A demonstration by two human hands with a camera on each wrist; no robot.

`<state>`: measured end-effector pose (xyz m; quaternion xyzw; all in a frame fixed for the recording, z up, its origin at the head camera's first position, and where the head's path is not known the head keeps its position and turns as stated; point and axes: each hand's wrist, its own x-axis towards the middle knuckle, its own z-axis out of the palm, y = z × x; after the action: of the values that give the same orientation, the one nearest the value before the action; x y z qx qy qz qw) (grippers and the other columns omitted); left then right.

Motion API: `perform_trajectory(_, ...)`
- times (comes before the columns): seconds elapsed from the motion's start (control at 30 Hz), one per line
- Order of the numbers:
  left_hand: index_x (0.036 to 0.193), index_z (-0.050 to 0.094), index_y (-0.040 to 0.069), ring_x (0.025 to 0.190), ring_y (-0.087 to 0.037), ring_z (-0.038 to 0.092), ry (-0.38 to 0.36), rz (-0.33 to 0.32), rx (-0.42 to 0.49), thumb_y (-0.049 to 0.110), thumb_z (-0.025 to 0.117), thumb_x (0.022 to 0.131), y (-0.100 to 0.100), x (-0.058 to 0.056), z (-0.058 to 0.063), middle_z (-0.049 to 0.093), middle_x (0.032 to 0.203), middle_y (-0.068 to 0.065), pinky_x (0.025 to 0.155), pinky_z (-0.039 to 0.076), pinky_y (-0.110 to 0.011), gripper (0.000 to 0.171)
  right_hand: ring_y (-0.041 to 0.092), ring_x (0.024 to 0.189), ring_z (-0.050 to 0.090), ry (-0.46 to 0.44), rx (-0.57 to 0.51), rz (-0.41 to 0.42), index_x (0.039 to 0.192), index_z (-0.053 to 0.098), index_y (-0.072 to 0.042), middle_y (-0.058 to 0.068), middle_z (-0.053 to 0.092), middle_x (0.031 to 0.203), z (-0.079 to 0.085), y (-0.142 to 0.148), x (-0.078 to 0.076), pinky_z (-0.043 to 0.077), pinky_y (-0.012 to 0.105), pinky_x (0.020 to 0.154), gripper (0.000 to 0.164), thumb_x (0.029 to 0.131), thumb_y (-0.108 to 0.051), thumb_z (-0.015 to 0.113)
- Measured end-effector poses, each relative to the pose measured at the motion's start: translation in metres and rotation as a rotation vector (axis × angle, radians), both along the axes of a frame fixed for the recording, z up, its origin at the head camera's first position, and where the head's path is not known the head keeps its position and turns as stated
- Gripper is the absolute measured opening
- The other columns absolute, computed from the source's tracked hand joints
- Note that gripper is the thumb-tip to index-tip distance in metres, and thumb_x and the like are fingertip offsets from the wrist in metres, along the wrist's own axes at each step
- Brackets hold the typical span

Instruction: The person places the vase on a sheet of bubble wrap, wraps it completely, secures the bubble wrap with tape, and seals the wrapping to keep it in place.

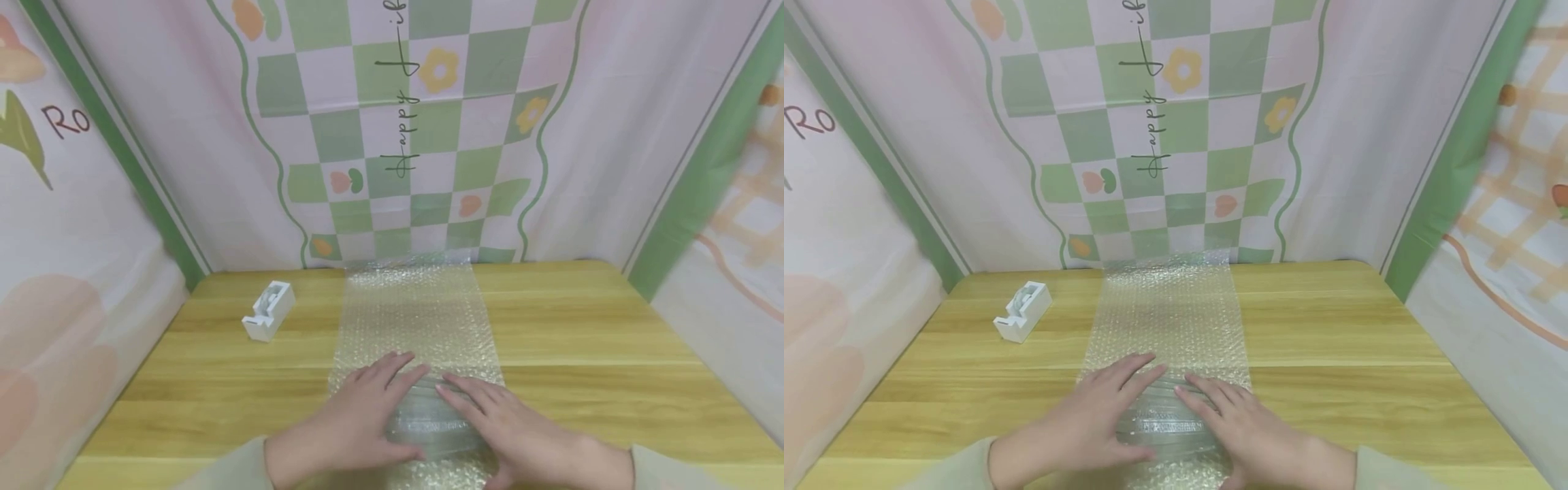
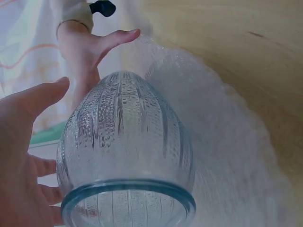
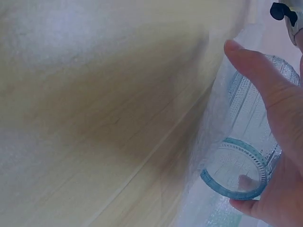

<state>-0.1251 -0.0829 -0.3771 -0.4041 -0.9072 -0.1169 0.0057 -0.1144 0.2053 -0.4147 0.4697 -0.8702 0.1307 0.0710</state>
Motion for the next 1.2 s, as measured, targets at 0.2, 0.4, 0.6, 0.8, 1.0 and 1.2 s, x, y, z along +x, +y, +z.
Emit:
perform_trajectory(0.2,0.164,0.022,0.015,0.144,-0.036,0.039,-0.069,0.056,-0.065,0.074,0.068,0.082,0.012,0.000,-0.003,0.034,0.162,-0.015,0.105,0.044,-0.063,0.111,0.040,0.141,0.039,0.030,0.014,-0.015,0.163,0.021,-0.009,0.011,0.020,0.168,0.001,-0.001,0.003,0.045,0.066,0.101,0.126,0.070,-0.081,0.068)
perform_trajectory(0.4,0.157,0.037,0.014,0.132,-0.034,0.052,0.013,0.081,-0.074,0.076,0.074,0.075,0.015,-0.001,-0.009,0.051,0.149,-0.011,0.100,0.051,-0.058,0.110,0.039,0.140,0.039,0.111,0.039,-0.021,0.163,0.022,-0.009,0.018,0.023,0.166,0.002,0.004,0.007,0.048,0.065,0.097,0.125,0.071,-0.084,0.062)
perform_trajectory(0.6,0.154,0.043,0.016,0.128,-0.031,0.056,0.019,0.086,-0.075,0.074,0.077,0.073,0.014,-0.005,-0.011,0.055,0.144,-0.008,0.097,0.054,-0.056,0.106,0.042,0.140,0.040,0.122,0.049,-0.008,0.163,0.020,-0.007,0.020,0.018,0.167,-0.003,0.004,0.009,0.051,0.063,0.095,0.123,0.074,-0.070,0.076)
perform_trajectory(0.8,0.154,0.044,0.015,0.127,-0.029,0.057,0.026,0.062,-0.073,0.076,0.074,0.074,0.014,-0.009,-0.011,0.056,0.144,-0.008,0.095,0.055,-0.054,0.105,0.044,0.139,0.040,0.119,0.044,-0.021,0.163,0.020,-0.006,0.024,0.022,0.165,-0.007,0.000,0.010,0.050,0.063,0.097,0.123,0.065,-0.029,0.091)
perform_trajectory(1.0,0.153,0.045,0.015,0.127,-0.029,0.057,0.010,0.063,-0.069,0.076,0.074,0.074,0.013,-0.011,-0.010,0.056,0.144,-0.008,0.095,0.055,-0.054,0.104,0.048,0.135,0.043,0.162,0.071,-0.062,0.163,0.020,-0.005,0.026,0.021,0.164,-0.011,-0.004,0.010,0.050,0.064,0.096,0.125,0.061,-0.023,0.091)
perform_trajectory(1.2,0.153,0.045,0.014,0.127,-0.029,0.056,0.001,0.054,-0.063,0.075,0.075,0.075,0.012,-0.013,-0.009,0.055,0.145,-0.009,0.096,0.055,-0.053,0.104,0.049,0.133,0.046,0.222,0.096,-0.099,0.161,0.022,-0.004,0.028,0.024,0.162,-0.014,-0.007,0.011,0.049,0.064,0.097,0.131,0.057,-0.032,0.096)
